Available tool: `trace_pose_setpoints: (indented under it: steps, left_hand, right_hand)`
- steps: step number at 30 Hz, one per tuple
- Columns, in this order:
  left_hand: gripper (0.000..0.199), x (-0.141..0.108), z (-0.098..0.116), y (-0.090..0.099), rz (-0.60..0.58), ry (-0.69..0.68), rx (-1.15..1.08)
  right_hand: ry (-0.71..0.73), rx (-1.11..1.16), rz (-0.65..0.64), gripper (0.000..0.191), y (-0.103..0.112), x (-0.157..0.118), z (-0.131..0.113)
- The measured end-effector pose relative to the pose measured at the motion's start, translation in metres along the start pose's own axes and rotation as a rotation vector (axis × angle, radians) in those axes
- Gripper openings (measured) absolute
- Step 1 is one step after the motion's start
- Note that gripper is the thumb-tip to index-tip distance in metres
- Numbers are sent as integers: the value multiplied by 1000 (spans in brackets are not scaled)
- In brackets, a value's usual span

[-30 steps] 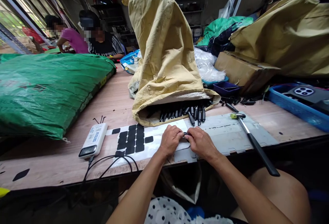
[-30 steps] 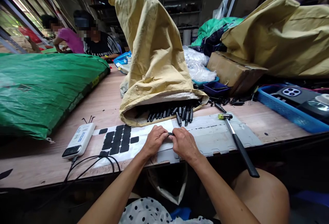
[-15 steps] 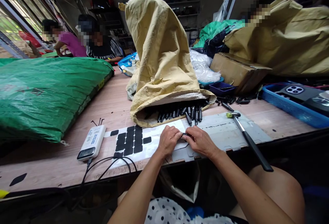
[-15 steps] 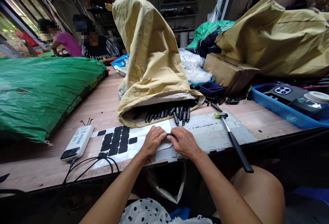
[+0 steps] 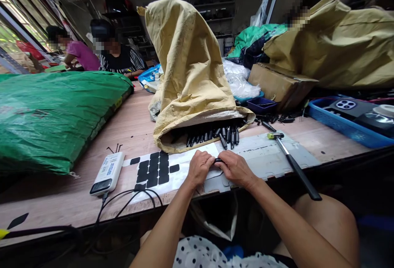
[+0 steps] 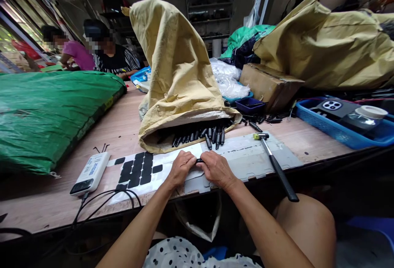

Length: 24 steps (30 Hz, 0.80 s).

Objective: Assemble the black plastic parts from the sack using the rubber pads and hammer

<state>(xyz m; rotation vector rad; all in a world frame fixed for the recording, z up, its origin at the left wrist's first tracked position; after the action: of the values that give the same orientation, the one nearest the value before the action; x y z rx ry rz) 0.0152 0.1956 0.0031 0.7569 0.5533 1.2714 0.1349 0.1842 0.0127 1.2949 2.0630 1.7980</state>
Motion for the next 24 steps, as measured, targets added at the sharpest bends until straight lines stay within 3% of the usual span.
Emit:
trace_pose_setpoints:
  steps: [2, 4, 7, 9, 12, 16, 18, 20, 22, 24]
  left_hand:
    - [41, -1, 0, 1, 2, 14, 2]
    - [41, -2, 0, 1, 6, 24, -7]
    - [41, -1, -2, 2, 23, 39, -35]
    - [38, 1, -4, 4, 50, 48, -67]
    - [29, -3, 1, 13, 111, 29, -166]
    - [30, -42, 35, 18, 117, -97, -250]
    - [33, -75, 58, -5, -69, -214, -244]
    - [34, -110, 66, -44, -330, -302, -142]
    - [33, -128, 44, -81, -470, -194, -51]
    - [33, -131, -2, -108, -515, 110, -28]
  right_hand:
    - [-10, 61, 28, 21, 10, -3, 2]
    - [-71, 105, 136, 20, 28, -10, 15]
    - [-341, -11, 391, 27, 59, -35, 60]
    - [-545, -110, 470, 28, 68, -54, 91]
    - [-681, -130, 439, 27, 63, -67, 116]
    - [-633, -171, 371, 23, 57, -64, 114]
    - [-629, -184, 357, 22, 55, -64, 111]
    - [-631, -202, 343, 22, 54, -64, 111]
    - [-627, -224, 330, 21, 53, -65, 112]
    - [-617, -237, 331, 21, 53, -65, 112]
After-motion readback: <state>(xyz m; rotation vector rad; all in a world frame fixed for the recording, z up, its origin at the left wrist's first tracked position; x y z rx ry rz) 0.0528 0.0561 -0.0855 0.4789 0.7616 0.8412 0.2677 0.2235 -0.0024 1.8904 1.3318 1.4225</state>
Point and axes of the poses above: each hand's wrist, its own x-axis towards the middle knuckle, its own y-axis out of the back of the hand, z = x × y, the point moved 8 cm from there along x, towards the middle knuckle, and after that the axes turned 10 degrees about y, right-handed, at the moved point
